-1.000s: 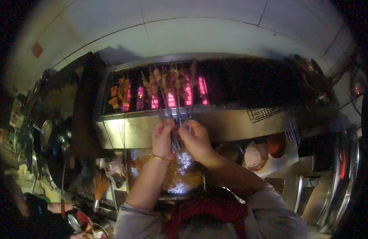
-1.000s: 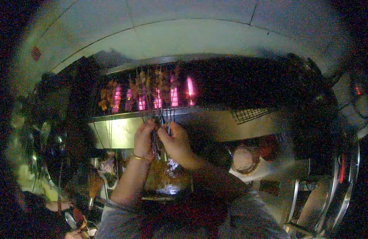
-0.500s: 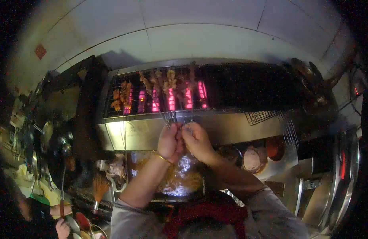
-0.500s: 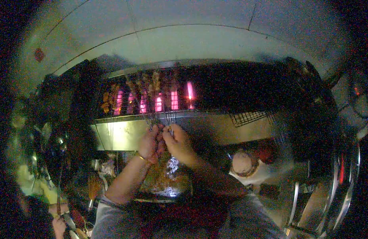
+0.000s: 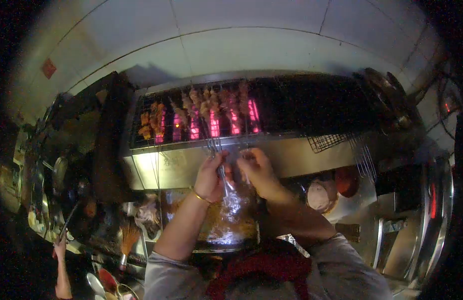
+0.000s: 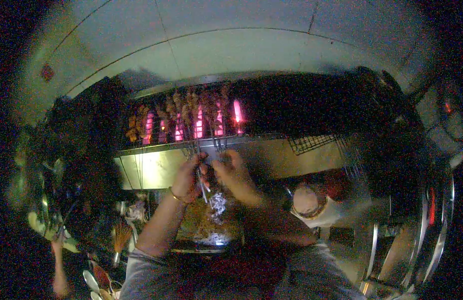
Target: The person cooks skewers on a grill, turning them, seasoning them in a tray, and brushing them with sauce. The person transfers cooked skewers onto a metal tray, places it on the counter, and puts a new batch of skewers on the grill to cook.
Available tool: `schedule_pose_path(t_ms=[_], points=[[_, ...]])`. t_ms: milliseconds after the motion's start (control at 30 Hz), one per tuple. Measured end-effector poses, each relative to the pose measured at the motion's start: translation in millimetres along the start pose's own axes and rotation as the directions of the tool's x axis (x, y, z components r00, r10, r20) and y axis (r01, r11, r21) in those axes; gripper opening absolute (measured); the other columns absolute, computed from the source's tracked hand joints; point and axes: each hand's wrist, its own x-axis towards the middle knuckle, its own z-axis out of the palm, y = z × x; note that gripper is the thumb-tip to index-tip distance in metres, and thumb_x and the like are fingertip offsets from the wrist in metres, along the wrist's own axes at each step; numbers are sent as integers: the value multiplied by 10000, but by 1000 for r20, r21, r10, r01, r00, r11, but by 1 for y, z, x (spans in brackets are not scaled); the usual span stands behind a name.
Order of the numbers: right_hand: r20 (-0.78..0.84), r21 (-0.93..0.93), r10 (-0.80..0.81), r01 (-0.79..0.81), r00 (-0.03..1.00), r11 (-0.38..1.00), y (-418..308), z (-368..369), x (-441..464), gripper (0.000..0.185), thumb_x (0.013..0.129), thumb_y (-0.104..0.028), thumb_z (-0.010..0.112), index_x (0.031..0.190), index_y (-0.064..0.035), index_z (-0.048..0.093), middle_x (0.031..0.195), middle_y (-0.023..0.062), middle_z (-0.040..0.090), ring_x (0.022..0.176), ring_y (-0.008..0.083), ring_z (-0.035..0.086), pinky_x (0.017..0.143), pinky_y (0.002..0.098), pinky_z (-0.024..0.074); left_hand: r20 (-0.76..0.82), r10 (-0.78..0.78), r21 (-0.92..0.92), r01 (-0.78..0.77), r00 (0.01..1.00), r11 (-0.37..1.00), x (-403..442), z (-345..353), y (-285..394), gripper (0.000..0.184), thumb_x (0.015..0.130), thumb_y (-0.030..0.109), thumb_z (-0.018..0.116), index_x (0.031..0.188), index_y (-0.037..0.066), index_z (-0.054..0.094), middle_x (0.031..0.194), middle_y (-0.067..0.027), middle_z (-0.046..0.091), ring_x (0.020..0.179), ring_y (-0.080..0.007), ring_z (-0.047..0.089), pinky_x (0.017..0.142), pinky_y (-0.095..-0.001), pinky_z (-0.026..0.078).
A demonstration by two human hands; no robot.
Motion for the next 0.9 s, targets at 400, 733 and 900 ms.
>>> schedule_pose_path(t_ms=[400,733,900], points=[[3,-980,-184,-33,983,-195,-58,-23,20,417,804,-54,418,1218,-65,471,745,199,616,633,263,630,533,432,473,-71,-1,-16,-1,997,1000,-7,5,6,140,913,237,429,954,113,480,624,25,403,463,-67,331,376,-199,233],[102,413,116,-148,988,899,-18,4,-2,218,864,-240,525,1021,-105,594,521,-49,385,372,61,334,330,207,241,-126,54,105,-41,991,994,-11,19,3,132,912,215,443,1004,122,455,622,22,387,464,-73,341,364,-212,262],[126,317,163,-196,979,928,-1,3,4,272,858,-322,525,1024,-113,580,600,-17,503,415,94,435,361,224,335,-11,32,29,-31,999,999,-10,8,6,209,909,233,459,1053,85,489,711,-11,515,502,-115,442,418,-252,378]])
